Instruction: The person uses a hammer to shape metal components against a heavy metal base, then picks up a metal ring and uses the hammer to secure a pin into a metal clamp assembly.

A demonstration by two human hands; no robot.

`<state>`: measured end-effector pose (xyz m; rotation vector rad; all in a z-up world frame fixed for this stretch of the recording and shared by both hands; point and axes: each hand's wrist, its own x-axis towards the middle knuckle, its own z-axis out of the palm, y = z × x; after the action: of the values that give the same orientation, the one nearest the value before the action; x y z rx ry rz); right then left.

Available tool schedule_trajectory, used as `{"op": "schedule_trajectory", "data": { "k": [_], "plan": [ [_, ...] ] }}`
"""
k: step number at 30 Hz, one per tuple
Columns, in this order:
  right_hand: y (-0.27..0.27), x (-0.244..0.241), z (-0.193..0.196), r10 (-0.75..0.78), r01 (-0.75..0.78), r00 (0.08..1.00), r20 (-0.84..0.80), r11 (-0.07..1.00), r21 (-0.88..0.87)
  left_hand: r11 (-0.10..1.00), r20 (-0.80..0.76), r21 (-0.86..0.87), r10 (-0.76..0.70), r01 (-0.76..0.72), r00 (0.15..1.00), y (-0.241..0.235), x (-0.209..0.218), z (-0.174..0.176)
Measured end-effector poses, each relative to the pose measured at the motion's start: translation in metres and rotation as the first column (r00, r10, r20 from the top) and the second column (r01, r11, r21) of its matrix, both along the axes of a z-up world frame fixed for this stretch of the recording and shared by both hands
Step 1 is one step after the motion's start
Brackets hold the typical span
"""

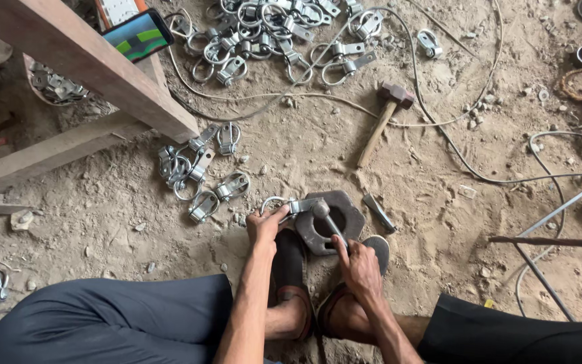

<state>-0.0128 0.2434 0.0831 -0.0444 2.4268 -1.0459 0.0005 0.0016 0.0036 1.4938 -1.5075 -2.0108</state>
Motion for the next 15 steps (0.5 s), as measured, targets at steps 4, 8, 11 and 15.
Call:
{"op": "schedule_trajectory", "data": {
  "k": [4, 8, 11, 15],
  "plan": [
    [0.002, -0.003, 0.007, -0.027, 0.021, 0.997, -0.073, 0.996, -0.082, 1.0, -0.047, 0.024, 0.011, -0.01, 0.999, 0.005, -0.004, 0.007],
    [0.001, 0.006, -0.003, 0.038, -0.026, 0.979, -0.199, 0.998, 0.062, 0.994, -0.115, 0.113, 0.026, -0.013, 0.993, 0.003, 0.003, 0.015],
    [0.004, 0.003, -0.01, 0.045, -0.011, 0.957, -0.286, 0.993, 0.121, 0.992, -0.106, 0.127, 0.024, -0.01, 0.994, -0.001, -0.004, 0.019],
    [0.012, 0.008, -0.016, -0.004, 0.006, 0.997, -0.078, 1.0, 0.021, 0.999, -0.03, 0.044, -0.022, 0.023, 0.999, 0.001, 0.001, 0.017]
  ]
}}
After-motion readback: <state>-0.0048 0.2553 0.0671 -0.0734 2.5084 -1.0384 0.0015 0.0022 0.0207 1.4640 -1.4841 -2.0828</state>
